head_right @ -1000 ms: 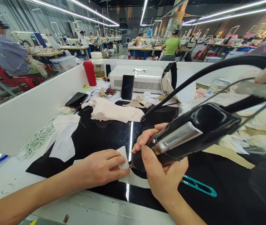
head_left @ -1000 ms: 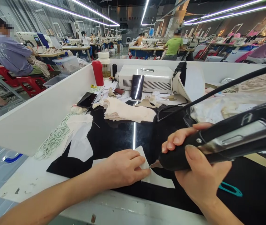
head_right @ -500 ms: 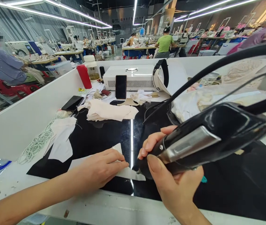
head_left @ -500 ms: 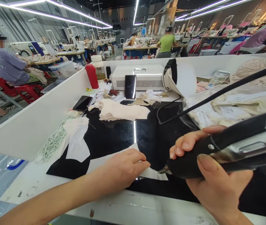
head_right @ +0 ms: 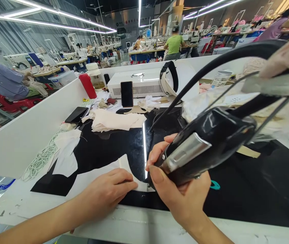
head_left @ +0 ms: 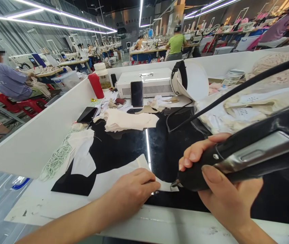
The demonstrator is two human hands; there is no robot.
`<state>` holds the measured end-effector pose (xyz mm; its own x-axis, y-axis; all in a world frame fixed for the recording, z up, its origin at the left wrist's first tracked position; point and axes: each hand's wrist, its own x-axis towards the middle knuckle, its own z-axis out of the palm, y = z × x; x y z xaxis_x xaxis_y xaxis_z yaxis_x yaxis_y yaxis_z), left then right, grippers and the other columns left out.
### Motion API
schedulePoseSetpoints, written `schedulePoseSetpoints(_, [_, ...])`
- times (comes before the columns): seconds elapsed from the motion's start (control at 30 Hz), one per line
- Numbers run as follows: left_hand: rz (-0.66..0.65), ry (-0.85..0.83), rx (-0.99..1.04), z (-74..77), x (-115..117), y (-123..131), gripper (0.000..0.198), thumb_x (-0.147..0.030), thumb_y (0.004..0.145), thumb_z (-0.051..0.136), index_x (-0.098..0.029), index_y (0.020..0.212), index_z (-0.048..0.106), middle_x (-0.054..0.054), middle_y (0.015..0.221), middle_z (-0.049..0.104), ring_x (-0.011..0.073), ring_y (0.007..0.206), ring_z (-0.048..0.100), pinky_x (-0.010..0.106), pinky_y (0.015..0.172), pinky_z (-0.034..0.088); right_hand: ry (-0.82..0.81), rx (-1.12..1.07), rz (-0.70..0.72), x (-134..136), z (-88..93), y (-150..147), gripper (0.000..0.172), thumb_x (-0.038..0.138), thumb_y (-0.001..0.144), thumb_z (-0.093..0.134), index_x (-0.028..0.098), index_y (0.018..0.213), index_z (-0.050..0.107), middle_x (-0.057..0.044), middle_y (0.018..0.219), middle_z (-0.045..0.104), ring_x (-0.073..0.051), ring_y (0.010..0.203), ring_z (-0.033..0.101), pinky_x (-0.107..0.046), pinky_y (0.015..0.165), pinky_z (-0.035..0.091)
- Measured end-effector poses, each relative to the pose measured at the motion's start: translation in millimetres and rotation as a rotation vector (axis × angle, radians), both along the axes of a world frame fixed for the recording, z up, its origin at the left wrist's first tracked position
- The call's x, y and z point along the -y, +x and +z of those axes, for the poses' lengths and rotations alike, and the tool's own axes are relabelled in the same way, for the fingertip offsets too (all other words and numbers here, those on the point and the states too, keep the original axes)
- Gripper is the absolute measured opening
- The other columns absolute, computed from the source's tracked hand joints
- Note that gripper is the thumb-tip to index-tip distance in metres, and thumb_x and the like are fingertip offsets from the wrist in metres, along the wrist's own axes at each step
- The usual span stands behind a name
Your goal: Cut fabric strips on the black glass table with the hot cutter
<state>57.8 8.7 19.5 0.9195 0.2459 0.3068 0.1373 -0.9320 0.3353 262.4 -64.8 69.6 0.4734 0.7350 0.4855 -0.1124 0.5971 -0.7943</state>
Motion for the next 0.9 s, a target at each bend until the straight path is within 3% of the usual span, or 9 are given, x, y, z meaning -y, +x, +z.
schedulePoseSetpoints(0.17, [-0.007, 0.004, 0.005, -2.9, 2.9, -0.3, 0.027, -0.002, 0.104, 0.053, -0.013, 0.125, 0.066, 0.008, 0.113, 0.07, 0.0203, 0.107, 0.065, 0.028, 0.096, 0.057, 0.02, -0.028, -0.009, -8.8, -2.2, -2.1, 0.038, 0.033, 0.09, 0.087, 0.03, 0.12, 0.065, 0.002, 0.086, 0.067, -0.017, 0.07, 0.066, -0.031, 0.061, 0.059])
schedulePoseSetpoints(0.5, [0.052, 0.025, -0.033, -3.5, 6.5, 2.8, 0.021, -0.009, 0.108, 0.051, -0.017, 0.12, 0.068, 0.008, 0.109, 0.066, 0.0202, 0.101, 0.064, 0.029, 0.088, 0.06, 0.013, -0.001, -0.002, -14.6, -3.7, -8.6, 0.033, 0.03, 0.091, 0.085, 0.031, 0.118, 0.066, 0.002, 0.084, 0.067, -0.017, 0.067, 0.066, -0.032, 0.059, 0.059])
schedulePoseSetpoints(0.9, [0.098, 0.036, 0.021, -5.4, 6.5, 2.3, 0.025, -0.009, 0.105, 0.056, -0.021, 0.122, 0.072, 0.011, 0.119, 0.064, 0.0228, 0.11, 0.063, 0.034, 0.098, 0.06, 0.022, -0.009, 0.006, -25.0, -5.7, -12.4, 0.035, 0.03, 0.09, 0.086, 0.029, 0.117, 0.064, 0.002, 0.085, 0.067, -0.017, 0.068, 0.065, -0.034, 0.061, 0.059])
